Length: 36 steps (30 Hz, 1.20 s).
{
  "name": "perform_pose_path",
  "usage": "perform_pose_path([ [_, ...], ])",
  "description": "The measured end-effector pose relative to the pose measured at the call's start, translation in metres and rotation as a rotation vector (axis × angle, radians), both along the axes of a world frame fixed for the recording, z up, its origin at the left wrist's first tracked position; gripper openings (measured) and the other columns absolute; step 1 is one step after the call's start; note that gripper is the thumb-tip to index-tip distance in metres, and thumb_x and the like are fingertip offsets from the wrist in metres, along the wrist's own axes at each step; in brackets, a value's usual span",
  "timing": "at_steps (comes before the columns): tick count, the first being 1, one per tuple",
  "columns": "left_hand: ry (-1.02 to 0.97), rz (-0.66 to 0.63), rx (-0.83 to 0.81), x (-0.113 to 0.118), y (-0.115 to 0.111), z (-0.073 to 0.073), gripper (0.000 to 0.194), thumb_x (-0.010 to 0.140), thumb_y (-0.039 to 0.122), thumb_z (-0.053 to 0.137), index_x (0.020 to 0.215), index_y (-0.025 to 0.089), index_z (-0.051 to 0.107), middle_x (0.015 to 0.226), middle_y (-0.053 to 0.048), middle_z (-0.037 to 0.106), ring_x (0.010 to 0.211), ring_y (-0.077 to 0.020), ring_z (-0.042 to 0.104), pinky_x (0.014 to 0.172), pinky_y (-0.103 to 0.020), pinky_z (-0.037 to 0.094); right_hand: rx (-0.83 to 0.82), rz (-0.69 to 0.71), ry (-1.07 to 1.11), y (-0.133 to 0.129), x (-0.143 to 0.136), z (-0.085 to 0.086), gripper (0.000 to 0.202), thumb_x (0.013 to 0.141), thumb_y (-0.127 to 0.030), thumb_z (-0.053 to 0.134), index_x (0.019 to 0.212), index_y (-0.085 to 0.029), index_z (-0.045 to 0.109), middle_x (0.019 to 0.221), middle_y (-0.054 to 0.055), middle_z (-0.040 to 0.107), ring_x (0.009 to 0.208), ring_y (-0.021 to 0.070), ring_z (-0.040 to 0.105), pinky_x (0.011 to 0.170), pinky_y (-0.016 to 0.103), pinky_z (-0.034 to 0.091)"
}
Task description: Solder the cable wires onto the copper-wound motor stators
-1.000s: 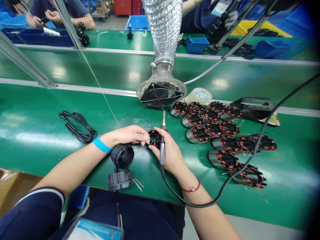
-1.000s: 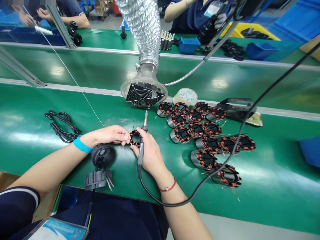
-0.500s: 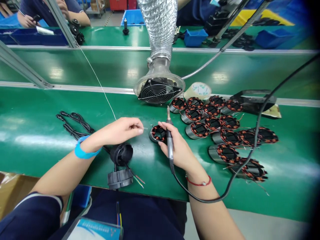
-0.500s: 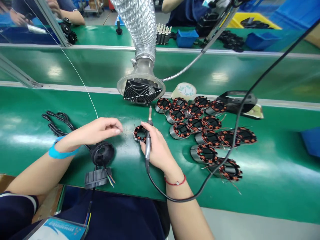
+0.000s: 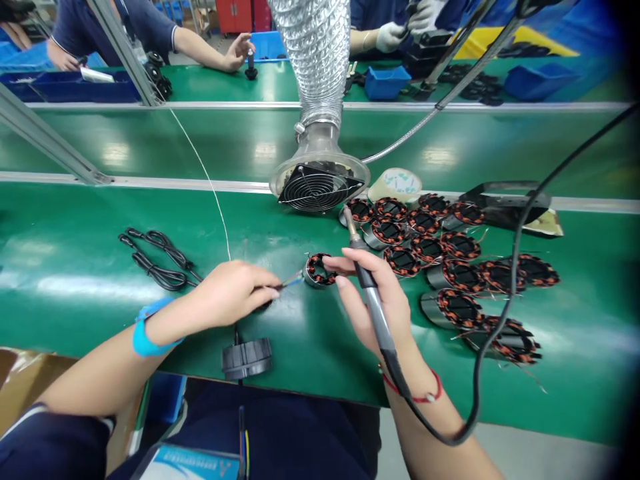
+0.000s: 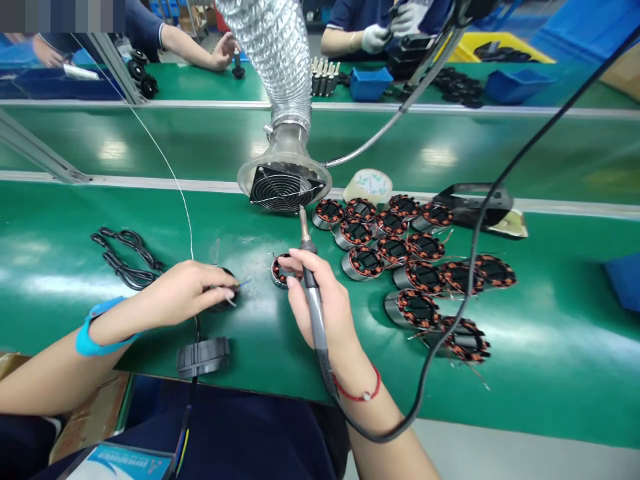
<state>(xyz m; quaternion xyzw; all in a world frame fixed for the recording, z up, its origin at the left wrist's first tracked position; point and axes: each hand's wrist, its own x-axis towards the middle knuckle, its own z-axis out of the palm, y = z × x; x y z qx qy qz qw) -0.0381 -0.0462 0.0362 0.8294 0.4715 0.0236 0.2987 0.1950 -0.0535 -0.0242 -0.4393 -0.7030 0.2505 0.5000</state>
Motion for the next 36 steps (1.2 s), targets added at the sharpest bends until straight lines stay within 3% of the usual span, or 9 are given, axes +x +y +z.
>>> perform_pose_path([
  [3, -0.063, 0.09, -0.02, 0.004, 0.013, -0.001, 0.024, 0.094, 0.027, 0.053, 0.096, 0.017, 0.074, 0.086, -0.002, 0.075, 0.07, -0.0138, 0.062, 0.063, -0.023, 0.038, -0.087, 0.006, 0.137, -0.008, -0.014, 0.005, 0.038, 0.089, -0.015, 0.057, 0.124, -0.028, 0.052, 0.109, 0.005, 0.071, 0.092, 0.0172, 0.073, 0.084, 0.036, 0.06],
  [10, -0.132, -0.024, -0.016, 0.004, 0.013, 0.0, 0.025, 0.094, 0.025, 0.052, 0.098, 0.016, 0.075, 0.087, -0.003, 0.075, 0.072, -0.0131, 0.062, 0.066, -0.022, 0.039, -0.228, 0.019, 0.389, -0.007, -0.042, -0.002, 0.041, 0.088, -0.019, 0.059, 0.125, -0.03, 0.048, 0.104, 0.002, 0.069, 0.08, 0.0122, 0.069, 0.079, 0.031, 0.058],
  [15, -0.164, -0.044, -0.053, 0.0, 0.012, 0.0, 0.024, 0.093, 0.024, 0.052, 0.099, 0.017, 0.075, 0.091, -0.004, 0.075, 0.077, -0.014, 0.063, 0.07, -0.023, 0.041, -0.21, 0.111, 0.421, -0.004, -0.045, -0.003, 0.042, 0.087, -0.016, 0.059, 0.125, -0.03, 0.048, 0.095, -0.001, 0.07, 0.084, 0.0137, 0.067, 0.078, 0.031, 0.055],
  [19, -0.416, 0.126, -0.188, 0.001, 0.015, -0.001, 0.026, 0.091, 0.033, 0.055, 0.104, 0.016, 0.07, 0.091, -0.004, 0.072, 0.075, -0.013, 0.061, 0.068, -0.022, 0.043, -0.199, 0.088, 0.441, -0.003, -0.043, -0.007, 0.041, 0.087, -0.015, 0.059, 0.124, -0.031, 0.049, 0.089, -0.002, 0.068, 0.083, 0.0134, 0.066, 0.078, 0.031, 0.054],
  [22, -0.604, 0.295, -0.226, 0.009, 0.018, -0.002, 0.032, 0.093, 0.04, 0.048, 0.088, 0.014, 0.066, 0.077, -0.002, 0.066, 0.068, -0.011, 0.056, 0.064, -0.022, 0.042, -0.193, 0.066, 0.447, -0.003, -0.044, -0.01, 0.045, 0.086, -0.016, 0.06, 0.126, -0.03, 0.046, 0.089, -0.002, 0.065, 0.081, 0.0132, 0.065, 0.076, 0.031, 0.055],
  [24, -0.608, 0.318, -0.191, 0.016, 0.018, -0.003, 0.032, 0.093, 0.038, 0.047, 0.076, 0.014, 0.062, 0.069, 0.001, 0.061, 0.063, -0.0097, 0.051, 0.062, -0.022, 0.039, -0.178, 0.064, 0.441, -0.004, -0.045, -0.011, 0.047, 0.084, -0.016, 0.061, 0.126, -0.03, 0.045, 0.09, -0.002, 0.063, 0.08, 0.0126, 0.065, 0.075, 0.03, 0.057],
  [31, -0.42, 0.276, -0.07, 0.028, 0.011, -0.003, 0.028, 0.091, 0.032, 0.049, 0.073, 0.015, 0.061, 0.069, 0.002, 0.057, 0.065, -0.0109, 0.048, 0.063, -0.023, 0.037, -0.144, -0.002, 0.417, -0.005, -0.047, -0.01, 0.048, 0.084, -0.019, 0.062, 0.127, -0.029, 0.043, 0.091, -0.001, 0.063, 0.079, 0.0138, 0.067, 0.073, 0.031, 0.059],
  [34, -0.388, 0.162, -0.053, 0.023, 0.013, -0.003, 0.03, 0.091, 0.032, 0.05, 0.07, 0.015, 0.063, 0.07, 0.0, 0.059, 0.072, -0.0126, 0.051, 0.069, -0.025, 0.039, -0.095, 0.033, 0.387, -0.004, -0.045, -0.009, 0.046, 0.085, -0.019, 0.061, 0.125, -0.029, 0.044, 0.087, -0.002, 0.063, 0.077, 0.014, 0.066, 0.074, 0.032, 0.057],
  [36, -0.369, 0.099, -0.134, 0.019, 0.016, -0.002, 0.033, 0.092, 0.035, 0.05, 0.069, 0.015, 0.063, 0.069, 0.0, 0.059, 0.072, -0.0126, 0.051, 0.069, -0.025, 0.038, -0.054, 0.06, 0.373, -0.004, -0.043, -0.008, 0.046, 0.085, -0.017, 0.061, 0.126, -0.029, 0.044, 0.083, -0.003, 0.062, 0.074, 0.0135, 0.064, 0.073, 0.032, 0.056],
])
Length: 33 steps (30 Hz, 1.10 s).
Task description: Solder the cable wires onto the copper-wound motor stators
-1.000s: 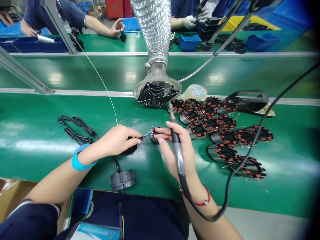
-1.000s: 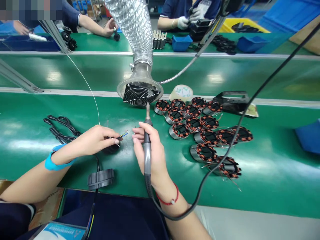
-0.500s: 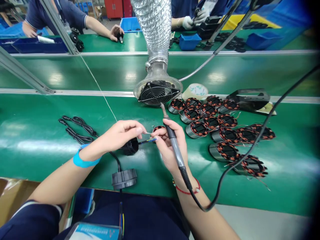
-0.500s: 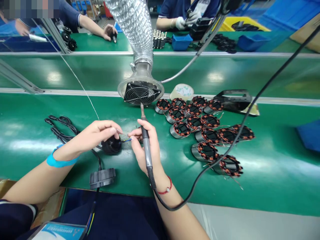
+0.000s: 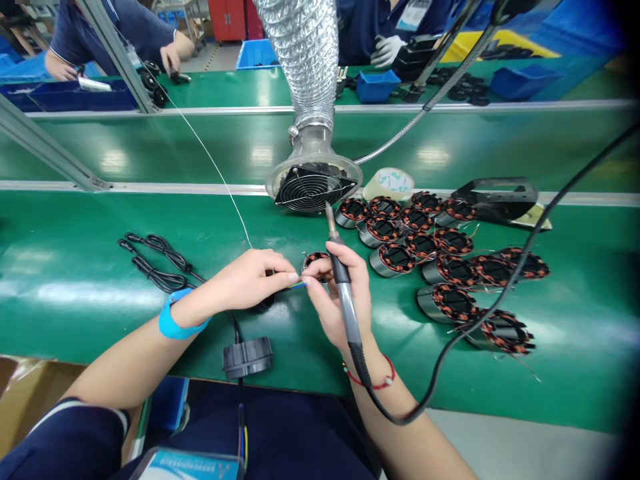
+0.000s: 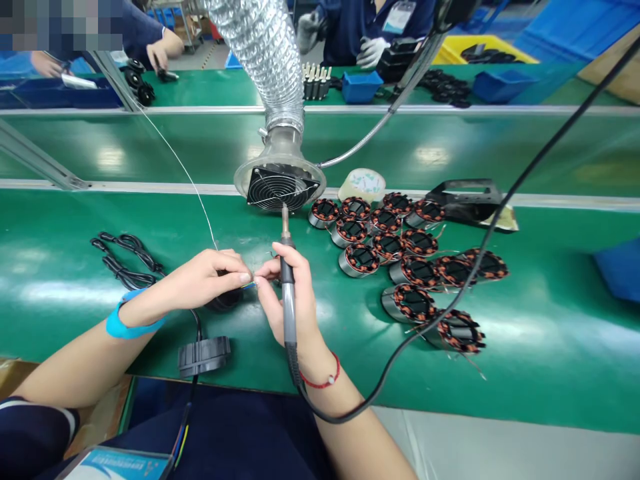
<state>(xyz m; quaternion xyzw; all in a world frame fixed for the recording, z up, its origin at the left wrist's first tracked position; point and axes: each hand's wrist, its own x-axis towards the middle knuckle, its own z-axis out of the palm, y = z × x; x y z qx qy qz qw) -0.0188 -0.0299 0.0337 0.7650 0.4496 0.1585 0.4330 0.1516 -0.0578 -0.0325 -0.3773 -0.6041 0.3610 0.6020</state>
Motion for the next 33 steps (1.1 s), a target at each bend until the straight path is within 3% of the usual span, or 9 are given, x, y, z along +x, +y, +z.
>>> perform_pose_path([
  [4, -0.118, -0.087, -0.284, -0.001, 0.007, 0.001, 0.031, 0.093, 0.038, 0.049, 0.081, 0.014, 0.063, 0.073, -0.001, 0.063, 0.068, -0.0115, 0.055, 0.066, -0.024, 0.042, 0.031, -0.022, 0.002, -0.002, 0.0, -0.001, 0.046, 0.085, -0.014, 0.061, 0.125, -0.03, 0.046, 0.083, -0.004, 0.062, 0.074, 0.0128, 0.062, 0.073, 0.031, 0.054],
  [7, -0.209, -0.071, -0.389, 0.003, 0.011, 0.0, 0.022, 0.089, 0.035, 0.053, 0.087, 0.014, 0.06, 0.069, 0.0, 0.06, 0.064, -0.0108, 0.055, 0.063, -0.023, 0.044, 0.024, -0.078, 0.039, -0.003, -0.003, -0.004, 0.044, 0.084, -0.014, 0.062, 0.123, -0.029, 0.048, 0.083, -0.004, 0.063, 0.072, 0.012, 0.062, 0.07, 0.029, 0.054],
  [11, -0.099, 0.019, -0.239, 0.009, 0.022, -0.006, 0.016, 0.084, 0.026, 0.055, 0.074, 0.014, 0.059, 0.061, 0.004, 0.051, 0.056, -0.0077, 0.044, 0.056, -0.021, 0.036, -0.105, -0.167, 0.029, 0.001, 0.0, -0.004, 0.037, 0.086, -0.02, 0.062, 0.12, -0.026, 0.05, 0.085, -0.001, 0.068, 0.075, 0.0139, 0.067, 0.073, 0.031, 0.057],
  [15, 0.067, 0.136, -0.086, 0.013, 0.035, -0.017, 0.015, 0.081, 0.021, 0.052, 0.07, 0.015, 0.058, 0.06, 0.003, 0.055, 0.057, -0.0096, 0.046, 0.058, -0.023, 0.036, -0.231, -0.242, -0.061, 0.002, 0.021, -0.001, 0.034, 0.094, -0.032, 0.055, 0.128, -0.026, 0.054, 0.088, 0.003, 0.072, 0.072, 0.0164, 0.069, 0.072, 0.035, 0.06],
  [20, 0.15, 0.143, -0.084, 0.016, 0.04, -0.021, 0.015, 0.081, 0.019, 0.05, 0.07, 0.015, 0.06, 0.06, 0.001, 0.061, 0.057, -0.0114, 0.052, 0.057, -0.024, 0.037, -0.106, -0.369, -0.182, -0.009, 0.038, -0.009, 0.029, 0.088, -0.034, 0.065, 0.117, -0.029, 0.065, 0.096, 0.003, 0.07, 0.07, 0.0169, 0.067, 0.067, 0.036, 0.059],
  [22, 0.163, 0.145, -0.08, 0.017, 0.038, -0.02, 0.016, 0.081, 0.019, 0.05, 0.069, 0.015, 0.06, 0.059, 0.001, 0.061, 0.055, -0.011, 0.052, 0.056, -0.024, 0.036, -0.063, -0.404, -0.134, -0.014, 0.038, -0.016, 0.026, 0.088, -0.032, 0.065, 0.114, -0.027, 0.065, 0.086, 0.001, 0.069, 0.061, 0.0146, 0.065, 0.056, 0.031, 0.057],
  [26, 0.154, 0.158, -0.086, 0.018, 0.037, -0.019, 0.016, 0.081, 0.019, 0.051, 0.069, 0.015, 0.06, 0.058, 0.001, 0.061, 0.054, -0.0104, 0.051, 0.055, -0.023, 0.035, -0.014, -0.361, -0.093, -0.018, 0.039, -0.023, 0.018, 0.09, -0.027, 0.062, 0.107, -0.023, 0.064, 0.066, -0.003, 0.065, 0.043, 0.0112, 0.059, 0.039, 0.024, 0.049],
  [33, 0.187, 0.167, -0.082, 0.019, 0.039, -0.021, 0.018, 0.084, 0.022, 0.052, 0.071, 0.014, 0.061, 0.058, 0.002, 0.06, 0.051, -0.009, 0.046, 0.054, -0.024, 0.033, -0.076, -0.303, -0.108, -0.022, 0.037, -0.022, 0.018, 0.09, -0.027, 0.063, 0.107, -0.023, 0.063, 0.067, -0.004, 0.067, 0.045, 0.0123, 0.064, 0.041, 0.025, 0.053],
])
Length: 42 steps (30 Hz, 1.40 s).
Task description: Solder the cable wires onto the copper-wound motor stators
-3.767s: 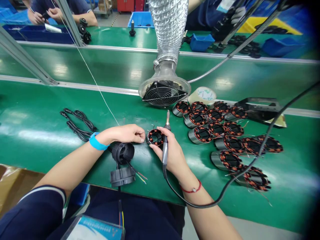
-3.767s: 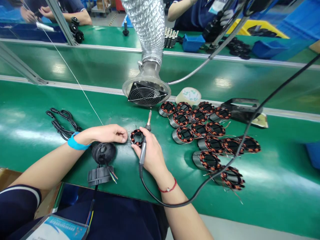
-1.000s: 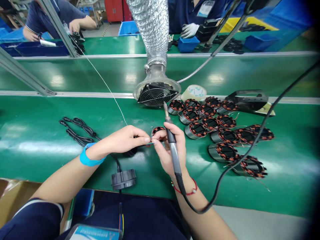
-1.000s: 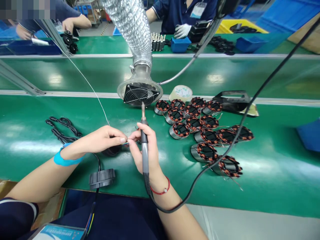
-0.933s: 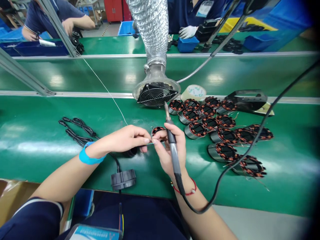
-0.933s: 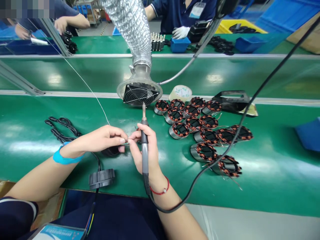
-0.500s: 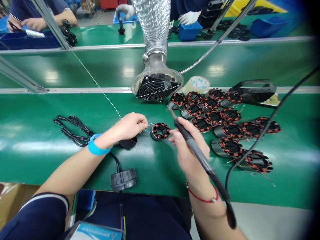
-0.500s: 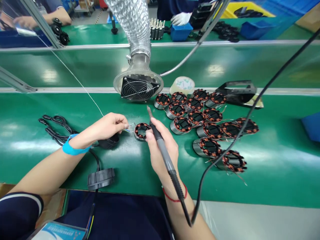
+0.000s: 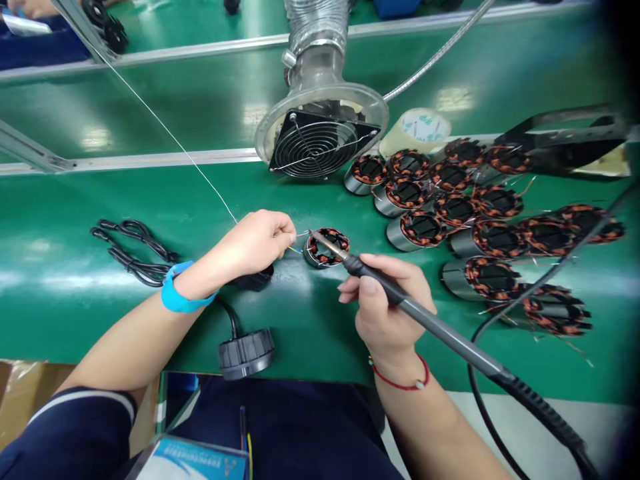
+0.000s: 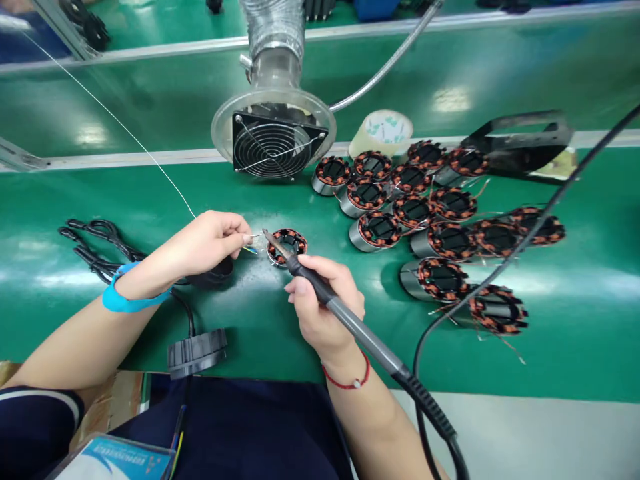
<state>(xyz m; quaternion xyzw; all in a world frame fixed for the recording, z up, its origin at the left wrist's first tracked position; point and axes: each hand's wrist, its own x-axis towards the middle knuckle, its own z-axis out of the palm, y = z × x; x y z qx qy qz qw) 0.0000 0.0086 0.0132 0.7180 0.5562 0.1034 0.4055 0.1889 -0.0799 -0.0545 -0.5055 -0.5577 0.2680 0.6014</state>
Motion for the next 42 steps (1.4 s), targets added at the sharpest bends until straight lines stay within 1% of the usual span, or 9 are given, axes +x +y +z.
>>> perform_pose_path([
  [3, 0.0, 0.0, 0.008, -0.0013, 0.0005, -0.0012, 0.018, 0.084, 0.023, 0.053, 0.071, 0.014, 0.061, 0.058, 0.002, 0.059, 0.05, -0.0082, 0.044, 0.053, -0.024, 0.032, -0.014, -0.02, 0.002, 0.0007, -0.0007, 0.0004, 0.017, 0.09, -0.03, 0.062, 0.105, -0.023, 0.062, 0.066, -0.004, 0.066, 0.044, 0.0128, 0.063, 0.04, 0.027, 0.053],
  [7, -0.03, -0.004, -0.028, -0.0032, 0.0015, -0.0025, 0.019, 0.085, 0.025, 0.053, 0.07, 0.015, 0.06, 0.057, 0.003, 0.058, 0.049, -0.0078, 0.044, 0.051, -0.023, 0.032, -0.019, -0.01, 0.007, 0.002, -0.0013, 0.0011, 0.016, 0.091, -0.032, 0.061, 0.105, -0.024, 0.062, 0.064, -0.005, 0.065, 0.042, 0.0128, 0.062, 0.039, 0.027, 0.051],
  [14, -0.044, 0.008, -0.021, -0.0019, 0.0039, -0.0016, 0.018, 0.084, 0.021, 0.054, 0.068, 0.015, 0.059, 0.056, 0.003, 0.057, 0.049, -0.0072, 0.043, 0.053, -0.024, 0.034, -0.001, 0.008, 0.053, 0.0027, -0.0024, -0.0001, 0.016, 0.09, -0.029, 0.062, 0.106, -0.025, 0.063, 0.065, -0.005, 0.066, 0.043, 0.0116, 0.061, 0.036, 0.024, 0.049],
  [22, -0.032, 0.0, -0.031, -0.0014, 0.0042, -0.0021, 0.018, 0.084, 0.022, 0.053, 0.068, 0.015, 0.059, 0.056, 0.003, 0.057, 0.049, -0.0078, 0.044, 0.052, -0.024, 0.033, -0.012, -0.005, 0.037, 0.0023, -0.0032, 0.0003, 0.015, 0.091, -0.031, 0.061, 0.104, -0.025, 0.062, 0.064, -0.005, 0.065, 0.041, 0.0119, 0.06, 0.036, 0.025, 0.048],
  [26, -0.038, -0.005, -0.032, -0.002, 0.0038, -0.0032, 0.018, 0.085, 0.023, 0.053, 0.07, 0.015, 0.06, 0.057, 0.003, 0.058, 0.049, -0.0081, 0.045, 0.051, -0.024, 0.033, -0.009, 0.022, 0.039, 0.0014, -0.0035, -0.0003, 0.016, 0.09, -0.028, 0.062, 0.106, -0.024, 0.063, 0.064, -0.005, 0.066, 0.042, 0.0118, 0.061, 0.038, 0.025, 0.05],
  [30, -0.036, -0.005, -0.029, -0.0021, 0.0038, -0.0013, 0.018, 0.084, 0.021, 0.053, 0.069, 0.015, 0.06, 0.056, 0.003, 0.057, 0.049, -0.0077, 0.044, 0.051, -0.024, 0.033, 0.005, 0.046, 0.049, 0.0013, -0.0041, -0.002, 0.018, 0.089, -0.025, 0.064, 0.106, -0.024, 0.064, 0.064, -0.005, 0.067, 0.043, 0.0113, 0.061, 0.04, 0.024, 0.052],
  [36, -0.053, 0.004, -0.031, -0.0026, 0.0046, -0.001, 0.019, 0.085, 0.022, 0.054, 0.068, 0.016, 0.059, 0.058, 0.003, 0.058, 0.051, -0.0078, 0.045, 0.053, -0.024, 0.034, 0.024, 0.022, 0.076, 0.0021, -0.0037, -0.0033, 0.018, 0.089, -0.024, 0.063, 0.107, -0.024, 0.065, 0.066, -0.005, 0.068, 0.043, 0.0101, 0.061, 0.039, 0.021, 0.051],
  [42, -0.044, 0.006, -0.042, -0.0025, 0.0053, -0.0018, 0.019, 0.085, 0.023, 0.054, 0.069, 0.015, 0.06, 0.058, 0.002, 0.058, 0.051, -0.0079, 0.045, 0.053, -0.025, 0.034, 0.038, 0.041, 0.059, 0.0034, -0.0037, -0.0016, 0.018, 0.089, -0.024, 0.062, 0.107, -0.024, 0.065, 0.065, -0.005, 0.068, 0.043, 0.0097, 0.061, 0.039, 0.021, 0.051],
])
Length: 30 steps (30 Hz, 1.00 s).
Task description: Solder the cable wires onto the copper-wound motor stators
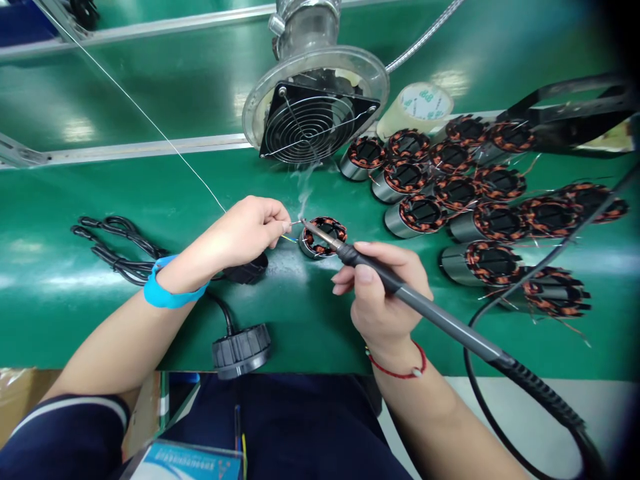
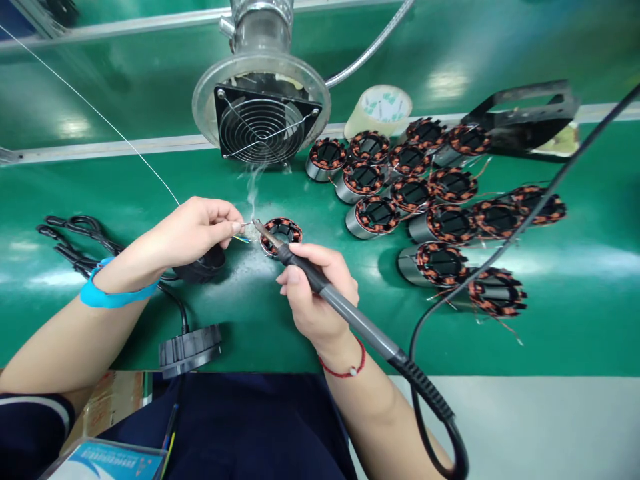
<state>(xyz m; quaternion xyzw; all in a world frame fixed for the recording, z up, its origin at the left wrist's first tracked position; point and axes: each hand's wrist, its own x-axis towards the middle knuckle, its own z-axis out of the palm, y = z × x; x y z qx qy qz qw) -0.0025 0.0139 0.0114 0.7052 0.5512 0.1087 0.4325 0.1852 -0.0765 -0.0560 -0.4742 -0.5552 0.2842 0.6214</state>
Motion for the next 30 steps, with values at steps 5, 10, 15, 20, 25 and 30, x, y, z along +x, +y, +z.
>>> perform_pose_path([
  [5, 0.007, 0.005, -0.002, 0.0006, 0.0003, 0.0009, 0.018, 0.085, 0.023, 0.054, 0.07, 0.015, 0.061, 0.058, 0.003, 0.058, 0.051, -0.0078, 0.045, 0.052, -0.025, 0.034, -0.007, -0.005, 0.001, -0.0004, -0.0003, -0.0003, 0.018, 0.089, -0.024, 0.063, 0.107, -0.024, 0.065, 0.064, -0.005, 0.067, 0.043, 0.0106, 0.061, 0.039, 0.022, 0.051],
  [10, -0.003, 0.002, 0.014, 0.0, 0.0004, -0.0002, 0.018, 0.085, 0.023, 0.054, 0.071, 0.015, 0.061, 0.059, 0.002, 0.059, 0.052, -0.0084, 0.046, 0.054, -0.025, 0.035, -0.008, 0.002, -0.001, -0.0005, -0.0008, -0.0006, 0.017, 0.09, -0.024, 0.062, 0.106, -0.024, 0.065, 0.065, -0.005, 0.068, 0.043, 0.01, 0.061, 0.038, 0.021, 0.051],
  [15, 0.012, -0.004, 0.021, -0.0004, 0.0004, -0.0021, 0.019, 0.085, 0.025, 0.054, 0.07, 0.015, 0.061, 0.059, 0.002, 0.06, 0.051, -0.0084, 0.045, 0.052, -0.025, 0.033, 0.007, -0.037, 0.032, -0.0002, -0.0016, 0.0003, 0.018, 0.09, -0.027, 0.062, 0.108, -0.025, 0.065, 0.068, -0.004, 0.068, 0.045, 0.011, 0.063, 0.038, 0.022, 0.051],
  [20, 0.016, -0.001, 0.03, -0.0001, -0.0006, -0.002, 0.019, 0.085, 0.023, 0.053, 0.07, 0.016, 0.061, 0.059, 0.001, 0.06, 0.05, -0.0078, 0.044, 0.051, -0.024, 0.032, 0.022, -0.043, 0.008, -0.0008, -0.0009, -0.0011, 0.019, 0.089, -0.025, 0.063, 0.108, -0.025, 0.066, 0.067, -0.004, 0.068, 0.047, 0.0111, 0.064, 0.04, 0.022, 0.053],
  [25, 0.024, -0.007, 0.04, -0.0012, 0.0, -0.0027, 0.018, 0.085, 0.025, 0.053, 0.072, 0.016, 0.061, 0.059, 0.001, 0.06, 0.051, -0.0088, 0.045, 0.052, -0.024, 0.033, 0.019, -0.023, -0.027, -0.0011, -0.0001, -0.004, 0.02, 0.089, -0.025, 0.064, 0.109, -0.025, 0.064, 0.068, -0.005, 0.068, 0.047, 0.011, 0.063, 0.047, 0.025, 0.057],
  [30, 0.02, -0.011, 0.047, -0.0016, 0.0014, -0.0041, 0.018, 0.086, 0.025, 0.053, 0.073, 0.016, 0.061, 0.061, 0.001, 0.062, 0.054, -0.0099, 0.048, 0.056, -0.025, 0.036, 0.071, -0.089, -0.077, 0.0026, -0.0003, -0.0031, 0.019, 0.089, -0.028, 0.063, 0.109, -0.024, 0.065, 0.08, -0.001, 0.07, 0.051, 0.011, 0.064, 0.05, 0.026, 0.058],
])
